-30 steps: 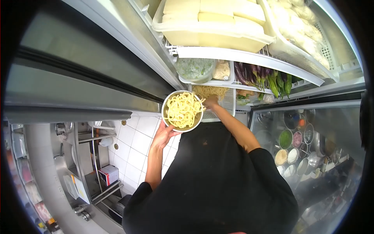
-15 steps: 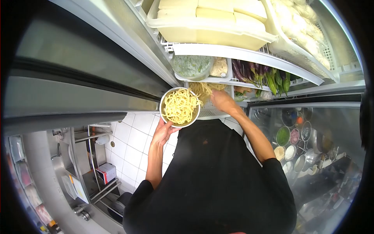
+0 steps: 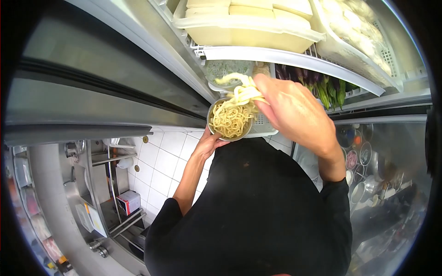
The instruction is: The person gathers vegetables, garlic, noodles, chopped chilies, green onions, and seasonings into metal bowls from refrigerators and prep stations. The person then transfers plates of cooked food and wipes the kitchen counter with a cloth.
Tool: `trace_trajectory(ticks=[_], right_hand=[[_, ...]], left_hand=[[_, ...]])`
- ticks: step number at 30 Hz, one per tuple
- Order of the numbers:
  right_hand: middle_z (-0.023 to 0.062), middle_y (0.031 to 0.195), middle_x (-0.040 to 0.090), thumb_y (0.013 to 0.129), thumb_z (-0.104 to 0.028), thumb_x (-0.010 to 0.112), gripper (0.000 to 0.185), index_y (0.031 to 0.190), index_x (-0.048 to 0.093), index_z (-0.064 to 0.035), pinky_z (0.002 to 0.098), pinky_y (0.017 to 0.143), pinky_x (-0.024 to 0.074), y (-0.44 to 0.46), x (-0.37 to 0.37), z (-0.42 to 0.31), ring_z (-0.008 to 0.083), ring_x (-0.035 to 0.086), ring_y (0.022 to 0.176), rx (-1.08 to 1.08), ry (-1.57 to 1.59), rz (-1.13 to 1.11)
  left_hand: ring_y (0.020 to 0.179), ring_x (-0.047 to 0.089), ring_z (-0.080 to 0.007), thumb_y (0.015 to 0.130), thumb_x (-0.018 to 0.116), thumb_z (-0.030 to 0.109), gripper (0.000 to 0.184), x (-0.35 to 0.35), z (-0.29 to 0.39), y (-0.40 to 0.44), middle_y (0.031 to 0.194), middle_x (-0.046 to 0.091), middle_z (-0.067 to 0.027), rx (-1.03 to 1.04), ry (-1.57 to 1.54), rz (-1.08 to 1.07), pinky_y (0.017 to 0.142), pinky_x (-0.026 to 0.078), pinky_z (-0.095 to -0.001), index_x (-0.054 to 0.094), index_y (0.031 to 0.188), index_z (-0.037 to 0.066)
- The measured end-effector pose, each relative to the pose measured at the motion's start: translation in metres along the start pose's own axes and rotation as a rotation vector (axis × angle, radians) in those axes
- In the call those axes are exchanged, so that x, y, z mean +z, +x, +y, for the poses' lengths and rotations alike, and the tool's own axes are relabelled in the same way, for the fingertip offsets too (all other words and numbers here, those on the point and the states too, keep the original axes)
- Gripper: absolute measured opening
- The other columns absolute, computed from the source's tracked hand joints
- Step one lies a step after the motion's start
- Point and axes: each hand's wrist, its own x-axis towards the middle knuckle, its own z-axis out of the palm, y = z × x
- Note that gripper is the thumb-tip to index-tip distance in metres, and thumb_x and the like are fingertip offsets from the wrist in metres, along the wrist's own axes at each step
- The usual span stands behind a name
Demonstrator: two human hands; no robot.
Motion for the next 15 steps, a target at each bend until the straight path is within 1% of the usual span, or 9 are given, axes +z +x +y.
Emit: trace_trajectory(ticks=[1, 4, 5, 7, 9, 10, 12, 15], right_hand=[[0.0233, 0.081, 0.061, 0.084, -0.008, 0.063, 0.021, 0.096, 0.048, 0.0014, 0.0513, 0.064, 0.0452, 0.002, -0.003, 0.0, 0.0448, 0.059, 0.079, -0.021, -0.013, -0.005], [0.0229, 0.085, 0.062, 0.086, -0.011, 0.063, 0.021, 0.096, 0.049, 0.0013, 0.0504, 0.066, 0.0473, 0.007, 0.008, 0.004, 0.0427, 0.061, 0.081, 0.022, -0.028, -0.199], [0.0207, 0.087, 0.064, 0.086, -0.014, 0.063, 0.024, 0.1, 0.051, 0.0012, 0.0498, 0.068, 0.0504, 0.009, 0.027, 0.012, 0.0416, 0.064, 0.08, 0.032, -0.073, -0.331], [0.0213, 0.095, 0.065, 0.086, -0.016, 0.063, 0.028, 0.105, 0.053, 0.0021, 0.0483, 0.074, 0.053, 0.008, 0.071, 0.025, 0.0416, 0.065, 0.086, 0.082, -0.08, -0.452], [0.0231, 0.106, 0.064, 0.086, -0.014, 0.064, 0.037, 0.117, 0.053, 0.003, 0.0473, 0.079, 0.0536, -0.002, 0.125, 0.049, 0.0413, 0.065, 0.091, 0.12, -0.087, -0.425], [0.0235, 0.11, 0.063, 0.085, -0.013, 0.065, 0.04, 0.12, 0.052, 0.0023, 0.0463, 0.08, 0.0537, -0.009, 0.142, 0.059, 0.0402, 0.065, 0.092, 0.118, -0.049, -0.378], [0.0243, 0.116, 0.061, 0.084, -0.011, 0.066, 0.046, 0.126, 0.051, 0.0009, 0.0442, 0.083, 0.0538, -0.025, 0.159, 0.079, 0.0379, 0.066, 0.094, 0.111, 0.024, -0.286], [0.0225, 0.104, 0.066, 0.082, -0.009, 0.065, 0.052, 0.131, 0.05, -0.0003, 0.042, 0.079, 0.0545, -0.055, 0.15, 0.087, 0.0362, 0.068, 0.087, 0.219, 0.446, 0.05]], left_hand=[[0.117, 0.059, -0.0346, 0.095, 0.047, -0.003, 0.076, 0.001, 0.0, 0.0, 0.145, 0.04, -0.0204, 0.004, -0.001, -0.017, 0.09, 0.058, -0.0429, 0.004, 0.154, 0.016], [0.117, 0.059, -0.0346, 0.095, 0.047, -0.003, 0.075, 0.005, 0.003, -0.002, 0.144, 0.041, -0.0199, 0.001, 0.034, -0.032, 0.09, 0.057, -0.0428, 0.004, 0.154, 0.016], [0.118, 0.058, -0.034, 0.095, 0.047, -0.003, 0.075, 0.007, 0.004, -0.003, 0.143, 0.041, -0.0194, 0.009, 0.023, -0.04, 0.09, 0.057, -0.0428, 0.004, 0.154, 0.016], [0.12, 0.057, -0.0326, 0.095, 0.047, -0.002, 0.074, 0.009, 0.005, -0.005, 0.143, 0.041, -0.0184, 0.027, -0.001, -0.053, 0.09, 0.057, -0.0428, 0.006, 0.153, 0.016], [0.121, 0.056, -0.0309, 0.095, 0.047, 0.0, 0.072, 0.01, 0.004, -0.005, 0.143, 0.042, -0.0169, 0.041, -0.014, -0.038, 0.091, 0.056, -0.0438, 0.007, 0.153, 0.016], [0.122, 0.056, -0.03, 0.095, 0.047, 0.0, 0.071, 0.01, 0.003, -0.004, 0.143, 0.042, -0.0162, 0.047, -0.022, -0.03, 0.092, 0.056, -0.0443, 0.008, 0.153, 0.016], [0.123, 0.055, -0.0291, 0.096, 0.048, 0.002, 0.069, 0.009, 0.0, -0.005, 0.143, 0.042, -0.0151, 0.09, -0.029, -0.022, 0.093, 0.055, -0.0454, 0.01, 0.152, 0.015], [0.123, 0.055, -0.0289, 0.096, 0.047, 0.002, 0.066, -0.004, -0.007, -0.004, 0.143, 0.043, -0.0143, 0.103, -0.067, -0.029, 0.095, 0.054, -0.0465, 0.013, 0.151, 0.014]])
